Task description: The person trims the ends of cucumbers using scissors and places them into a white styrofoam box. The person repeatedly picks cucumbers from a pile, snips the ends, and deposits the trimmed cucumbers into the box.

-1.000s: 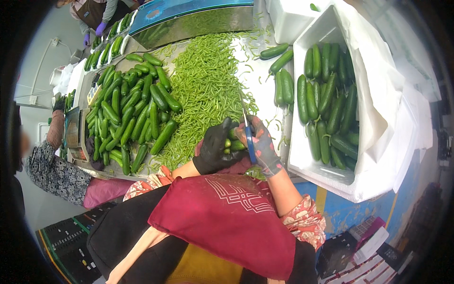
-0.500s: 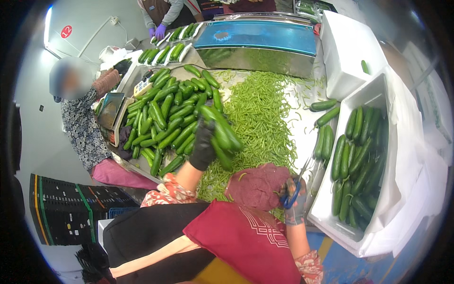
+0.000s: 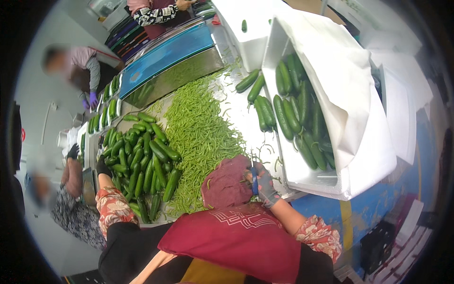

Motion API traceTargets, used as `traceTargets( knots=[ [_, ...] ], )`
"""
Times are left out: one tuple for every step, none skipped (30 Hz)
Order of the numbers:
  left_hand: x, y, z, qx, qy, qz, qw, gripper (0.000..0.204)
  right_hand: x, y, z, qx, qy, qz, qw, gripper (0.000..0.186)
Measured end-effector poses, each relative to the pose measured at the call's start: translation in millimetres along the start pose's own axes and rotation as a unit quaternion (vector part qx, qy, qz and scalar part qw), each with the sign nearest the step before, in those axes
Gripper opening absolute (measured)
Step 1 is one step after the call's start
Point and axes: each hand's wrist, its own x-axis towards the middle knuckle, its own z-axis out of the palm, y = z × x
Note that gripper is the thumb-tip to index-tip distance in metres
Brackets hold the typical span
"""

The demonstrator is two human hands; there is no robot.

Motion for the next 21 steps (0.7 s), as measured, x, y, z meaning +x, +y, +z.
traceTargets(
  knots=[
    [11,-3,1,0.064,-0.005,0.041,0.997,0.057,3,5,-10,0.008,-0.007,0.024,1.0,0.02],
    [-46,32,86,0.336,0.131,0.092,0.928,0.06,12,14,-27,0.012,0.008,0.03,0.999,0.022],
    [-71,46,104,0.466,0.17,0.15,0.855,0.07,4,13,-16,-0.058,0.002,-0.012,0.998,0.03],
    [-90,48,122,0.356,0.056,0.362,0.859,0.071,-3,12,-5,-0.128,0.004,-0.056,0.99,0.041],
    [-81,39,139,0.37,0.036,0.479,0.796,0.069,-4,18,0,-0.202,0.014,-0.078,0.976,0.038],
    [-108,41,178,0.377,-0.074,0.486,0.785,0.065,-3,24,-3,-0.274,0.032,-0.103,0.956,0.036],
    [-174,52,233,0.382,-0.182,0.374,0.825,0.063,-1,27,-11,-0.325,0.019,-0.117,0.938,0.038],
    [-242,65,283,0.398,-0.263,0.249,0.843,0.063,0,31,-19,-0.374,0.002,-0.131,0.918,0.041],
    [-228,25,301,0.251,-0.394,0.525,0.711,0.066,-2,35,-23,-0.417,-0.032,-0.143,0.897,0.044],
    [-293,33,338,0.237,-0.448,0.537,0.674,0.068,5,52,-53,-0.489,-0.044,-0.134,0.861,0.046],
    [-329,32,360,0.284,-0.497,0.56,0.599,0.068,3,47,-46,-0.446,-0.044,-0.123,0.885,0.051],
    [-354,26,385,0.254,-0.541,0.599,0.534,0.065,-1,39,-37,-0.402,-0.042,-0.114,0.907,0.056],
    [-378,17,411,0.209,-0.557,0.617,0.514,0.063,-5,32,-30,-0.358,-0.034,-0.106,0.927,0.062],
    [-397,19,432,0.21,-0.575,0.632,0.476,0.062,-13,22,-16,-0.254,-0.027,-0.065,0.965,0.063],
    [-415,15,450,0.221,-0.533,0.685,0.444,0.059,-14,16,-20,-0.255,-0.008,-0.043,0.966,0.057],
    [-426,13,467,0.229,-0.525,0.716,0.4,0.055,-15,11,-24,-0.255,0.003,-0.018,0.967,0.051],
    [-431,11,480,0.24,-0.515,0.742,0.356,0.051,-17,6,-26,-0.255,0.012,0.007,0.967,0.046],
    [-431,4,491,0.227,-0.527,0.745,0.341,0.048,-18,-3,-25,-0.285,0.018,0.051,0.957,0.046],
    [-435,-2,502,0.211,-0.545,0.745,0.322,0.045,-17,-3,-29,-0.335,0.021,0.017,0.942,0.046],
    [-437,-7,508,0.197,-0.562,0.744,0.303,0.042,-16,-2,-33,-0.387,0.027,-0.017,0.921,0.046],
    [-437,-12,511,0.253,-0.579,0.723,0.28,0.04,-15,-3,-37,-0.439,0.036,-0.049,0.896,0.046]
  ],
)
